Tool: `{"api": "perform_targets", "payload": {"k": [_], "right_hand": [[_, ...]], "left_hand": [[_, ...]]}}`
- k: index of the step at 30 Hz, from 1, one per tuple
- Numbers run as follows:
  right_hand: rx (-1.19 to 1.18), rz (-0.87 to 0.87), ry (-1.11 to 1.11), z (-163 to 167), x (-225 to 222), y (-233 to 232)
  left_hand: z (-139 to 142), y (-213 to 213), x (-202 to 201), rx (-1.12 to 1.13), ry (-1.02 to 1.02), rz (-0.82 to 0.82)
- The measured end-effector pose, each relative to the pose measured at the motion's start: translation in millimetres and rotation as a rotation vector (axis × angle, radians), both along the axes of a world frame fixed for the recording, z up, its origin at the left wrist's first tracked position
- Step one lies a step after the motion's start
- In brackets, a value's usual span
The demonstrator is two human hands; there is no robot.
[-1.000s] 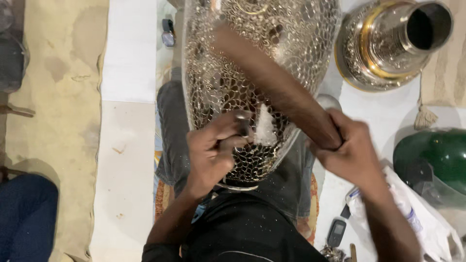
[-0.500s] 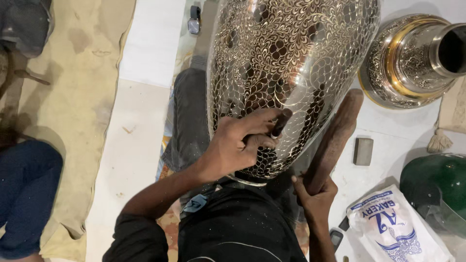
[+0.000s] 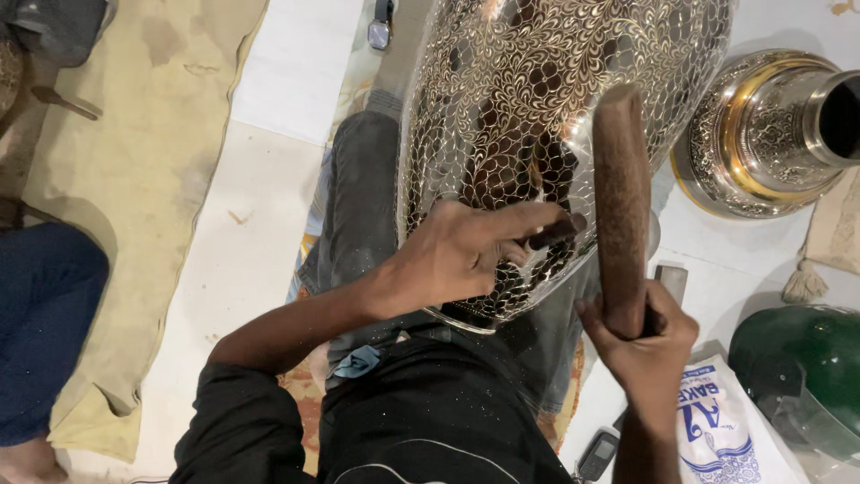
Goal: The person sits on the floor with a large engraved brass vase held between their legs and decorates its surface by hand. They hold a small chisel-like punch against the metal with one hand and strike it with a wooden mallet held in the other hand, repeatedly tapping to work the decorative pattern, repositioning the punch between strikes.
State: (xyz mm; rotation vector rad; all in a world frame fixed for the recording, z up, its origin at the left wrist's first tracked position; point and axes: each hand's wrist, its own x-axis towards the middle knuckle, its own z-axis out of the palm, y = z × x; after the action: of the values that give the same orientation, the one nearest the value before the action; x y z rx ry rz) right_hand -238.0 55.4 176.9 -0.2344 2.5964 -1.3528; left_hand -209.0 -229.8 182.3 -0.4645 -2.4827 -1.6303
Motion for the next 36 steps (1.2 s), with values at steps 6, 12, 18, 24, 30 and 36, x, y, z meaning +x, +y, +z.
{"api": "perform_targets", "payload": {"k": [6, 12, 18, 24, 30, 36], "right_hand": [[-0.087, 0.094, 0.126, 37.4, -24.1, 12.0], [0.082, 0.294, 0.013, 93.8, -63.4, 9.9], [-0.108, 0.268, -0.013, 109.2, -75.6, -8.0], [-0.090, 0.251, 0.116, 113.4, -80.1, -14.3], [0.005, 0.221, 0.005, 104.2, -86.7, 1.3], [0.281, 0.358, 0.016, 116.1, -89.7, 2.1]], "left_hand": [[6.8, 11.7, -1.1, -0.132, -0.021, 0.018], [9.2, 18.0, -13.0, -0.083, 0.038, 0.039], [7.3, 22.0, -17.0, -0.074, -0.007, 0.022], [-1.0, 28.5, -20.0, -0.091, 0.061, 0.016], [-5.9, 27.3, -23.5, -0.092, 0.016, -0.016], [-4.8, 30.5, -27.6, -0.082, 0.090, -0.015]]}}
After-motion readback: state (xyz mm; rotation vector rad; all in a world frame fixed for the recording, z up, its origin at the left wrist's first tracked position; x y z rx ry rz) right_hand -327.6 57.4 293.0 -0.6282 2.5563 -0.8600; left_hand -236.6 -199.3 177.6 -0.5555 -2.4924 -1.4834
